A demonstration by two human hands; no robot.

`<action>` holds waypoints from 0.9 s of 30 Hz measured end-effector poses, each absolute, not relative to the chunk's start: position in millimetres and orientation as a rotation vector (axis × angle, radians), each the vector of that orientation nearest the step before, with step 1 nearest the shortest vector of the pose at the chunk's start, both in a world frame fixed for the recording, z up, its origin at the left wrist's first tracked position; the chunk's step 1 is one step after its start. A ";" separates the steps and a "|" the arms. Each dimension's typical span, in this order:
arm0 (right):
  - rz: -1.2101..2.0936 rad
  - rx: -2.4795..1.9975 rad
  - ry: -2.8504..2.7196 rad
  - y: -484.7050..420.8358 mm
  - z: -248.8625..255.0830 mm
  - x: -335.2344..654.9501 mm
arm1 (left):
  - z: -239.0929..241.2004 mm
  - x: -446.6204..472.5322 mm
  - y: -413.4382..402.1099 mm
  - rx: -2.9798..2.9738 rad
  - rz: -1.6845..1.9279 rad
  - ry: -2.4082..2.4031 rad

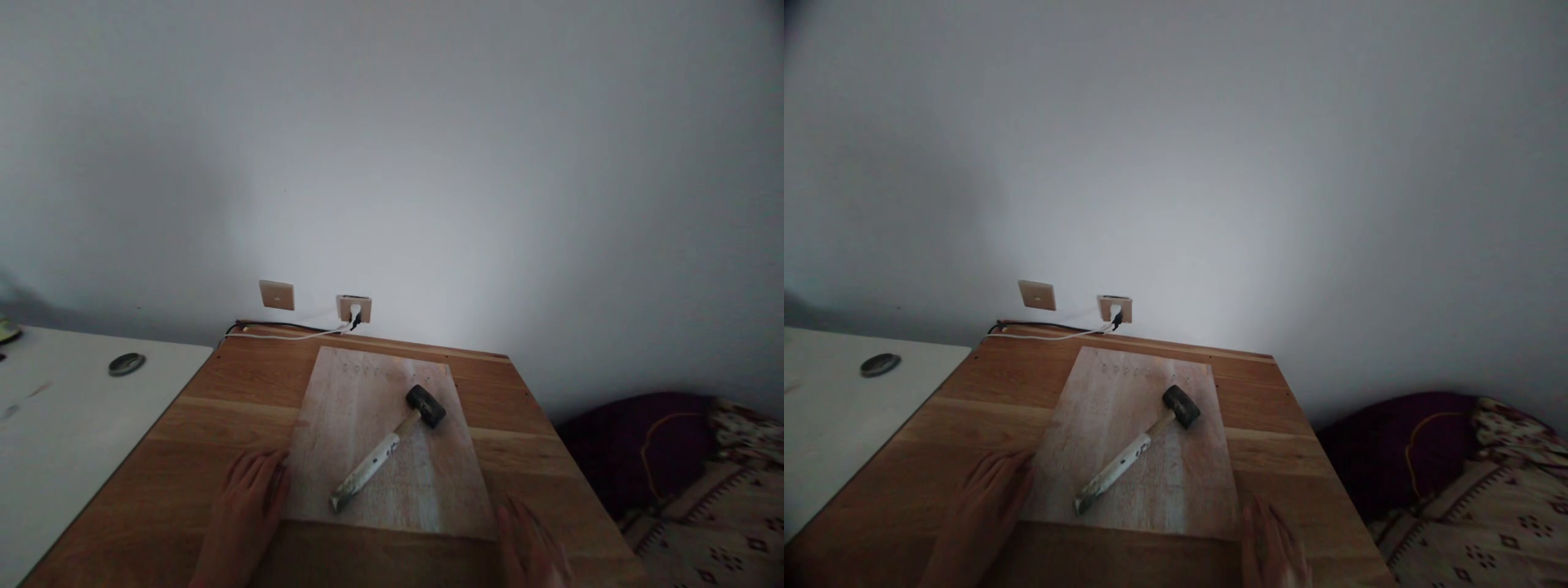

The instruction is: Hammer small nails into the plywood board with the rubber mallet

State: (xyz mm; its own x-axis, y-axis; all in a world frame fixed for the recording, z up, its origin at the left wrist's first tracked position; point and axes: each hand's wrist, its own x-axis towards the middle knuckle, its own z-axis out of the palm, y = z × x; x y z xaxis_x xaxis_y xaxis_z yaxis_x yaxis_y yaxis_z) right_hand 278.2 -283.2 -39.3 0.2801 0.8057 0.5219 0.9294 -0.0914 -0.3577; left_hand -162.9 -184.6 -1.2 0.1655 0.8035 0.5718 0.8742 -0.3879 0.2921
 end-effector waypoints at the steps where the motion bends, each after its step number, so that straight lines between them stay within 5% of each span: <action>1: -0.235 -1.898 -1.562 -271.8 -31.2 278.5 | 3.3 -159.3 -178.3 -2.287 -1.072 -1.749; 14: -0.041 -1.373 -1.331 -98.1 166.5 202.1 | 151.1 -80.5 -28.6 -2.459 -1.404 -1.754; 27: 0.454 -1.509 -1.607 -51.1 139.0 211.3 | 100.2 -90.3 21.4 -2.942 -0.580 -1.576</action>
